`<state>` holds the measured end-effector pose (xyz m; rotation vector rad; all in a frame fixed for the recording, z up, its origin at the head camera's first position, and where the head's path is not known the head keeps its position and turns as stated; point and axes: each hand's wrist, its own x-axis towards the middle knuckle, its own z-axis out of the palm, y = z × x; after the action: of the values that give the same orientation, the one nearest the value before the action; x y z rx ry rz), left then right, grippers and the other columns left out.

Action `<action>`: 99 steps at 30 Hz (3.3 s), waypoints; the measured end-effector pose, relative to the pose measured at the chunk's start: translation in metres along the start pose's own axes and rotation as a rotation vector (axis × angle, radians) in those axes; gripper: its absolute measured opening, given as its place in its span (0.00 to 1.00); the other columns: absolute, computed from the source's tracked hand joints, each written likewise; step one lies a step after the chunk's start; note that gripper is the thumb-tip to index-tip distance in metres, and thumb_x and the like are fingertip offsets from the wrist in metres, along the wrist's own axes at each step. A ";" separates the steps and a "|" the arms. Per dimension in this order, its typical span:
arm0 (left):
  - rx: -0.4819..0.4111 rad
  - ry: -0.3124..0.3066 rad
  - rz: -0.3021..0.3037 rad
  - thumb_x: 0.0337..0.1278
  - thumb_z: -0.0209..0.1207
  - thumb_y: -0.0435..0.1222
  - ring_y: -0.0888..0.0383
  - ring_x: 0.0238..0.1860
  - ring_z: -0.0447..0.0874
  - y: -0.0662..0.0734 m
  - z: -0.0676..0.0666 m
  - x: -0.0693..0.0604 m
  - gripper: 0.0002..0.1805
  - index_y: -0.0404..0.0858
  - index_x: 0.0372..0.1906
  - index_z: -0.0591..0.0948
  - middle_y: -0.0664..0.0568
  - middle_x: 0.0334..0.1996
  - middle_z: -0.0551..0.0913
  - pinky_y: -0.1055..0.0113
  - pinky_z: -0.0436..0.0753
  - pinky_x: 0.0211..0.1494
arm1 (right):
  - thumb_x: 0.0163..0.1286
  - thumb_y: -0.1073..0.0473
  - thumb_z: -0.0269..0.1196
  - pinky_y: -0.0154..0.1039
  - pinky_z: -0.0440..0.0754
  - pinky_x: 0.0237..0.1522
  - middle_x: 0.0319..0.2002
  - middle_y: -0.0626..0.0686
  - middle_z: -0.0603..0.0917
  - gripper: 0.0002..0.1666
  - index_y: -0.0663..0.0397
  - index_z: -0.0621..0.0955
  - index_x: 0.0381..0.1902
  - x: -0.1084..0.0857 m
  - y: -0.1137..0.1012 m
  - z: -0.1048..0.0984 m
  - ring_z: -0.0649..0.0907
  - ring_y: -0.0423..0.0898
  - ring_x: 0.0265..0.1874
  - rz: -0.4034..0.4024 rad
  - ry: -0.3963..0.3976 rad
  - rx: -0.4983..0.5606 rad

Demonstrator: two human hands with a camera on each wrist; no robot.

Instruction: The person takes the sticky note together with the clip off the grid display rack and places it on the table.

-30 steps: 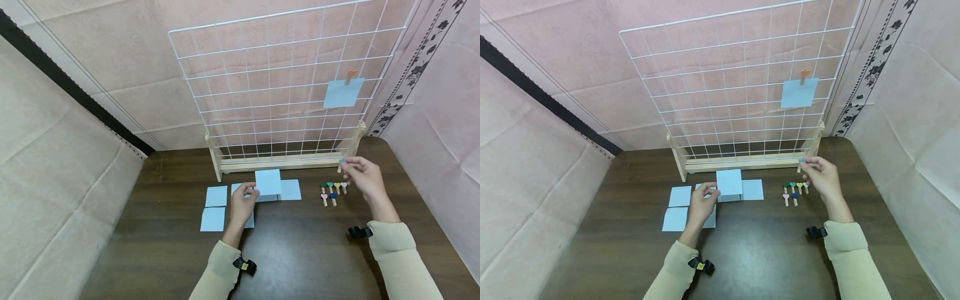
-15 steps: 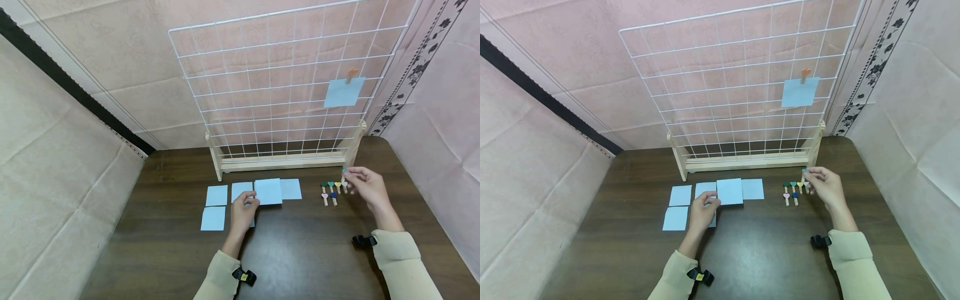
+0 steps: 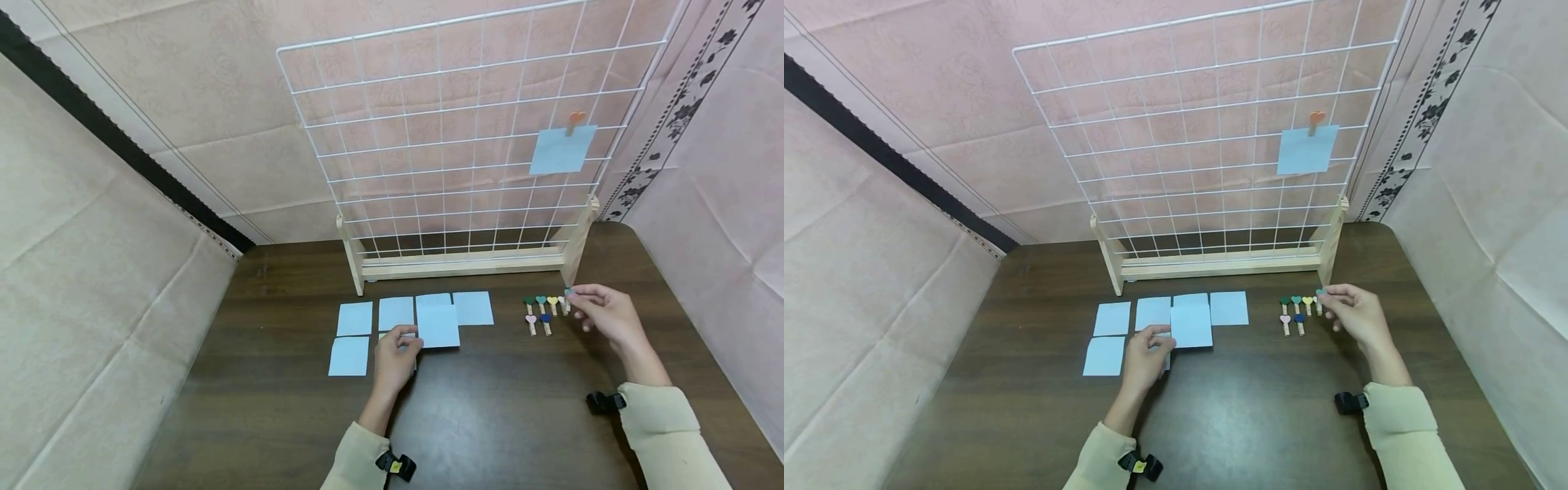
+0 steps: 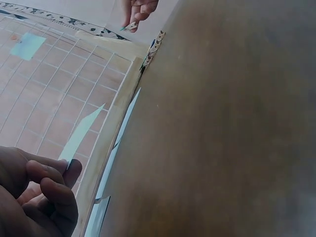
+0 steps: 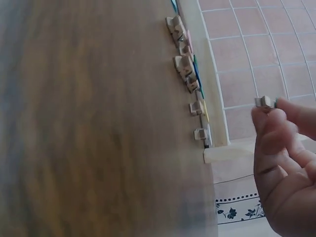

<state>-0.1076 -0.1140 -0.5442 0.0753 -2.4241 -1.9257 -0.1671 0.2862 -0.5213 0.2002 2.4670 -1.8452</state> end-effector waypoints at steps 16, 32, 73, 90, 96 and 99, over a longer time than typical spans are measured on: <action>-0.010 -0.026 -0.043 0.67 0.65 0.27 0.65 0.08 0.68 -0.008 -0.004 -0.019 0.11 0.32 0.51 0.87 0.40 0.32 0.90 0.73 0.72 0.15 | 0.82 0.54 0.61 0.39 0.83 0.23 0.35 0.50 0.88 0.28 0.76 0.76 0.63 0.001 0.009 -0.002 0.82 0.42 0.27 0.057 -0.126 -0.182; 0.049 -0.091 -0.058 0.71 0.62 0.28 0.67 0.09 0.70 -0.012 -0.002 -0.015 0.09 0.28 0.46 0.89 0.46 0.31 0.86 0.73 0.72 0.16 | 0.80 0.56 0.63 0.40 0.83 0.24 0.34 0.51 0.89 0.24 0.78 0.79 0.57 -0.002 0.012 -0.001 0.83 0.43 0.26 0.068 -0.140 -0.214; 0.313 -0.183 -0.017 0.74 0.58 0.33 0.63 0.22 0.67 -0.002 -0.008 -0.006 0.15 0.36 0.30 0.89 0.57 0.18 0.73 0.67 0.73 0.32 | 0.76 0.67 0.65 0.37 0.88 0.30 0.28 0.50 0.85 0.10 0.73 0.77 0.42 -0.001 0.015 0.009 0.86 0.41 0.25 0.096 -0.226 -0.106; 0.310 -0.189 -0.006 0.76 0.58 0.36 0.63 0.27 0.73 0.002 -0.010 -0.007 0.13 0.36 0.41 0.91 0.53 0.27 0.84 0.64 0.78 0.39 | 0.79 0.62 0.64 0.38 0.89 0.31 0.29 0.50 0.85 0.14 0.72 0.76 0.44 0.001 0.014 0.010 0.86 0.41 0.25 0.106 -0.223 -0.095; 0.289 -0.195 0.002 0.77 0.59 0.38 0.63 0.31 0.79 0.006 -0.008 -0.007 0.13 0.35 0.48 0.90 0.53 0.32 0.88 0.62 0.81 0.45 | 0.80 0.54 0.64 0.40 0.89 0.31 0.31 0.51 0.84 0.21 0.71 0.76 0.47 0.000 0.012 0.010 0.86 0.43 0.26 0.100 -0.194 -0.130; 0.267 -0.193 0.013 0.77 0.59 0.37 0.62 0.30 0.80 0.007 -0.005 -0.006 0.12 0.35 0.43 0.90 0.53 0.28 0.86 0.62 0.81 0.44 | 0.80 0.51 0.64 0.41 0.89 0.32 0.33 0.52 0.84 0.23 0.70 0.75 0.49 -0.001 0.010 0.010 0.86 0.44 0.27 0.090 -0.173 -0.147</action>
<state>-0.1016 -0.1170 -0.5361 -0.1227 -2.7856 -1.6622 -0.1656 0.2796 -0.5331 0.1352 2.4194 -1.5680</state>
